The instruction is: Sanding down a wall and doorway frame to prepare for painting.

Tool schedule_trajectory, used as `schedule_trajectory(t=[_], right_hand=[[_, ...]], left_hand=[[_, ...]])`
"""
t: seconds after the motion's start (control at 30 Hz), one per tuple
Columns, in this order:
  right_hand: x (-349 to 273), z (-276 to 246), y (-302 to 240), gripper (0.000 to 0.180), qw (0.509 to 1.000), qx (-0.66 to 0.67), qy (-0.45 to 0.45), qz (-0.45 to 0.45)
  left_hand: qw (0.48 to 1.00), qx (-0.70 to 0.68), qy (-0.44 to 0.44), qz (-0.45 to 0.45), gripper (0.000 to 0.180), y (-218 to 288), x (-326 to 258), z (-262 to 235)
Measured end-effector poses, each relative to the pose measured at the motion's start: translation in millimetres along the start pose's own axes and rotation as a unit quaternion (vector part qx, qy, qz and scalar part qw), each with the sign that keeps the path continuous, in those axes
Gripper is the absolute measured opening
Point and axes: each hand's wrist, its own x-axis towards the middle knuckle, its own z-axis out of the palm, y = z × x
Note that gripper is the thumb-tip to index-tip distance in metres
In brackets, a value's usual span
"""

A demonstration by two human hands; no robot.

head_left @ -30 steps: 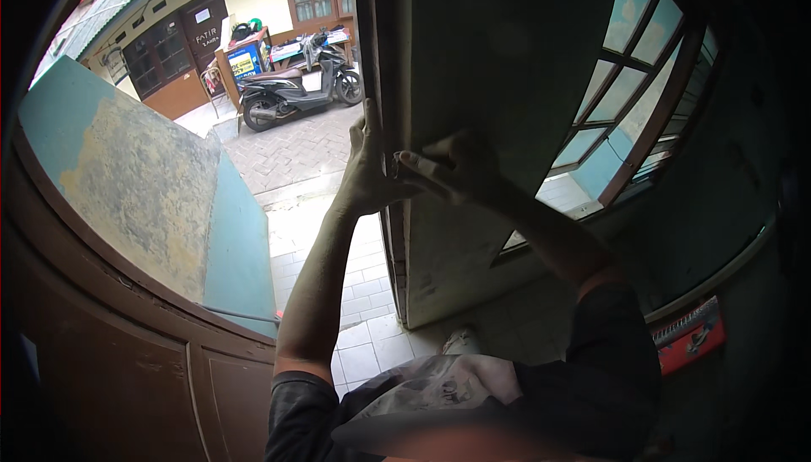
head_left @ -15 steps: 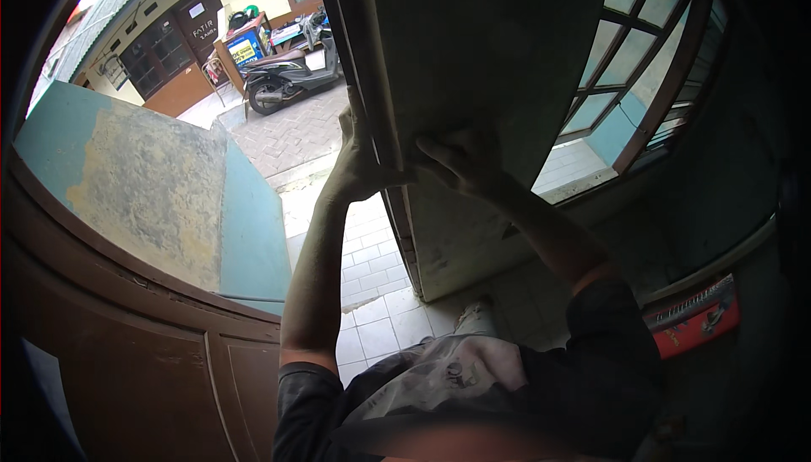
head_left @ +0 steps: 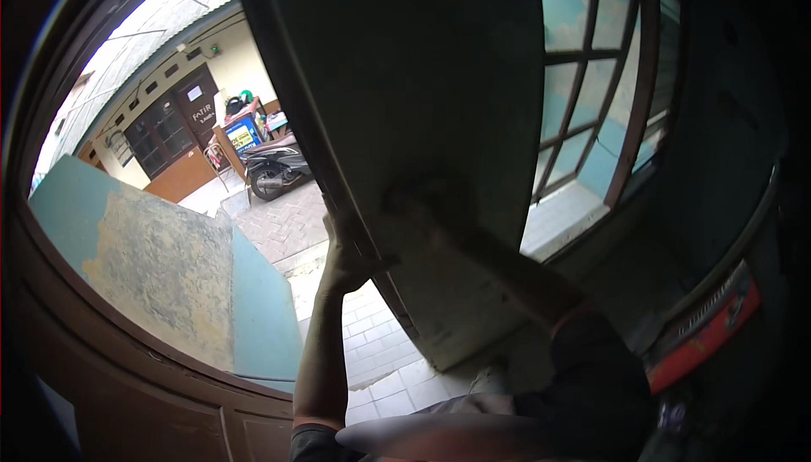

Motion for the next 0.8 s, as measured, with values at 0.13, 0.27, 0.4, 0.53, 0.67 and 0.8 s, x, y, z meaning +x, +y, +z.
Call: schedule_trajectory(t=[0.13, 0.27, 0.4, 0.53, 0.67, 0.8], right_hand=[[63, -65, 59, 0.029, 0.947, 0.04, 0.272, 0.164], [40, 19, 1, 0.034, 0.905, 0.09, 0.336, 0.245], [-71, 107, 0, 0.043, 0.955, 0.063, 0.247, 0.152], [-19, 11, 83, 0.04, 0.948, 0.102, 0.216, 0.211], [-19, 16, 16, 0.039, 0.885, 0.099, 0.341, 0.302], [-80, 91, -22, 0.039, 0.979, 0.014, 0.197, 0.052]], left_hand=[[0.998, -0.038, 0.036, 0.017, 0.154, -9, 10, -1], [0.999, -0.032, 0.007, 0.016, 0.145, -21, 13, 4], [0.991, 0.078, 0.043, 0.098, 0.14, -19, 4, -5], [1.0, 0.009, 0.015, 0.017, 0.141, -17, 0, -2], [0.979, -0.132, -0.056, -0.147, 0.142, 5, 6, -1], [0.997, -0.058, 0.047, 0.026, 0.145, -31, -8, 6]])
